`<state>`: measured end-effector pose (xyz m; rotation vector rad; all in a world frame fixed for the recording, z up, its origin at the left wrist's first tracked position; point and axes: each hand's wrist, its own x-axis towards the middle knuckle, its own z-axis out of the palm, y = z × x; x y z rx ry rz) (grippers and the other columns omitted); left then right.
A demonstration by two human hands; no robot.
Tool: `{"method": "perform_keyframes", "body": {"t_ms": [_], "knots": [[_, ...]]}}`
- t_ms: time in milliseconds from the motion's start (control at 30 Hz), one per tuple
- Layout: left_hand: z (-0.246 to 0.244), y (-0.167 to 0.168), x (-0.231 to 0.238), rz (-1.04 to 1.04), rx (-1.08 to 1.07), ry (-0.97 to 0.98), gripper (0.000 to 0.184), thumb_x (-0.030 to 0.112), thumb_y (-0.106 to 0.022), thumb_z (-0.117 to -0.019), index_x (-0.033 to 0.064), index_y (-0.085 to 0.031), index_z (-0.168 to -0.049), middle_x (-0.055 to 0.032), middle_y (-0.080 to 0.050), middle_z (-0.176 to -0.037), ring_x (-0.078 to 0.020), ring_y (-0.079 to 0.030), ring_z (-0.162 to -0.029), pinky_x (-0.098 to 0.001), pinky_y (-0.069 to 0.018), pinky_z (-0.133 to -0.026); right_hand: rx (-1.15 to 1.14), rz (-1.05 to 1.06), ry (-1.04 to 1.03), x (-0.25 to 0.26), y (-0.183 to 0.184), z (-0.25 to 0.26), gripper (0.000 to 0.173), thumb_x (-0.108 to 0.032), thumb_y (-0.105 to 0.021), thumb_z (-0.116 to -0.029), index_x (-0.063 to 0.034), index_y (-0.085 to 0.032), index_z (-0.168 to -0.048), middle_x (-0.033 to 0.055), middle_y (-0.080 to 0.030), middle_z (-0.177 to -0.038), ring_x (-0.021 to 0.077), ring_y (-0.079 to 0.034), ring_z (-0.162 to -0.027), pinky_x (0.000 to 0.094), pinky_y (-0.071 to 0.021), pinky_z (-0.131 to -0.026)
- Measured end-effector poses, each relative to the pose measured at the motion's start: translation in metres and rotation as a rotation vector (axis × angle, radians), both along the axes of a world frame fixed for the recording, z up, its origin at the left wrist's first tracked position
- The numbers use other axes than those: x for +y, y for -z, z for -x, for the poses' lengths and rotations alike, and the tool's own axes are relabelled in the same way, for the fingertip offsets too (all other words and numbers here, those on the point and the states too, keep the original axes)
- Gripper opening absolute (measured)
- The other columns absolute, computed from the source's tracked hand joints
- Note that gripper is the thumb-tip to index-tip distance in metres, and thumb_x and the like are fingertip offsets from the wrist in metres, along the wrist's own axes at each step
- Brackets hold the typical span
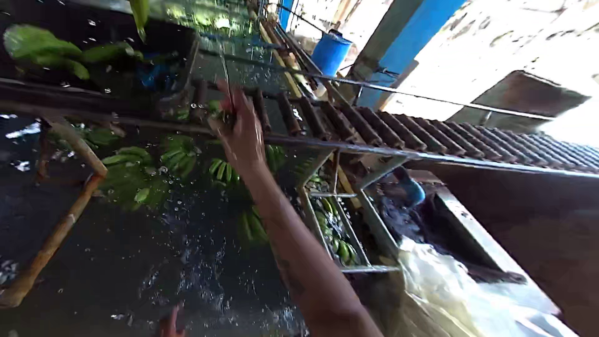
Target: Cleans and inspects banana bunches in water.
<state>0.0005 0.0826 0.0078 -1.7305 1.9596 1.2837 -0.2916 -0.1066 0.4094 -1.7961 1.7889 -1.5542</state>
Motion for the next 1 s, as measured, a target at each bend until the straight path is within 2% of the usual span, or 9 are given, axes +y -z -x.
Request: {"method": "perform_keyframes", "body": {"t_ms": [67,133,233,467,667,767,833,900,1000], "knots": [[0.010,0.016,-0.013,0.208,0.223,-0.148,0.074,0.023,-0.073,-0.0921,0.0022,-0.039,-0.155,-0.0275,-0.049,-0.149,-0.0462,-0.049,-0.136,-0.0627,-0.0389,-0.113,0.022,-0.226,0.025,0.055,0.123,0.015,0.031,-0.015,-0.056,-0.1051,-0.0035,-0.061,-0.133,0.0169,-0.067,-0.120,0.0282,-0.067,-0.104,0.0454,-0.0574,-0.090],[0.035,0.014,-0.044,0.278,0.360,-0.145,0.076,0.026,-0.074,-0.0908,0.0007,-0.040,-0.154,-0.0265,-0.044,-0.154,-0.0450,-0.043,-0.142,-0.0617,-0.0355,-0.116,0.056,-0.634,0.076,0.122,0.242,0.035,0.030,-0.015,-0.053,-0.1042,0.0001,-0.068,-0.126,0.0217,-0.067,-0.125,0.0363,-0.061,-0.121,0.0493,-0.0475,-0.108],[0.098,-0.003,-0.097,0.186,0.429,-0.047,0.074,0.028,-0.074,-0.0921,0.0038,-0.041,-0.154,-0.0220,-0.044,-0.155,-0.0364,-0.044,-0.143,-0.0525,-0.0376,-0.118,0.087,-0.972,0.194,0.238,0.336,0.060,0.031,-0.009,-0.055,-0.0999,-0.0065,-0.071,-0.127,0.0190,-0.062,-0.140,0.0411,-0.050,-0.138,0.0582,-0.0402,-0.114],[0.255,0.010,-0.162,0.096,0.402,0.005,0.100,0.030,-0.082,-0.0860,0.0075,-0.022,-0.162,-0.0241,-0.029,-0.163,-0.0379,-0.036,-0.148,-0.0521,-0.0341,-0.120,0.327,-1.057,0.377,0.378,0.393,0.085,0.038,0.003,-0.067,-0.0863,-0.0042,-0.075,-0.122,0.0308,-0.058,-0.141,0.0551,-0.045,-0.139,0.0716,-0.0285,-0.116],[0.301,0.057,-0.172,-0.065,0.527,-0.373,0.120,0.012,-0.086,-0.0806,0.0114,0.000,-0.164,-0.0292,-0.032,-0.159,-0.0431,-0.042,-0.142,-0.0553,-0.0393,-0.114,0.408,-0.909,0.435,0.382,0.406,0.082,0.032,0.003,-0.062,-0.0793,-0.0043,-0.079,-0.105,0.0275,-0.069,-0.123,0.0545,-0.060,-0.121,0.0720,-0.0415,-0.103],[0.296,0.048,-0.181,-0.153,0.314,-0.203,0.089,0.030,-0.076,-0.0929,-0.0013,-0.025,-0.158,-0.0306,-0.041,-0.153,-0.0435,-0.042,-0.141,-0.0568,-0.0354,-0.116,0.429,-0.920,0.424,0.382,0.404,0.086,0.034,0.001,-0.063,-0.0767,-0.0065,-0.079,-0.105,0.0238,-0.070,-0.122,0.0514,-0.063,-0.117,0.0698,-0.0441,-0.101],[0.284,0.036,-0.178,-0.158,0.332,-0.238,0.079,0.034,-0.077,-0.0914,0.0000,-0.040,-0.152,-0.0271,-0.051,-0.146,-0.0393,-0.048,-0.137,-0.0547,-0.0391,-0.114,0.417,-0.933,0.414,0.381,0.404,0.085,0.033,0.002,-0.064,-0.0767,-0.0062,-0.079,-0.105,0.0231,-0.070,-0.124,0.0506,-0.062,-0.119,0.0692,-0.0436,-0.103],[0.265,0.034,-0.169,-0.177,0.505,-0.367,0.077,0.024,-0.079,-0.0899,0.0010,-0.040,-0.152,-0.0247,-0.052,-0.145,-0.0339,-0.051,-0.136,-0.0494,-0.0425,-0.113,0.408,-0.944,0.403,0.377,0.404,0.086,0.033,0.003,-0.066,-0.0753,-0.0056,-0.079,-0.104,0.0228,-0.070,-0.124,0.0495,-0.061,-0.122,0.0682,-0.0435,-0.104],[0.221,0.026,-0.149,-0.413,0.610,-0.479,0.055,0.027,-0.058,-0.1032,0.0020,-0.043,-0.150,-0.0221,-0.055,-0.141,-0.0301,-0.057,-0.126,-0.0475,-0.0494,-0.103,0.361,-0.995,0.388,0.376,0.402,0.087,0.034,0.004,-0.069,-0.0769,-0.0052,-0.078,-0.109,0.0239,-0.068,-0.128,0.0499,-0.059,-0.125,0.0685,-0.0414,-0.107]]}}
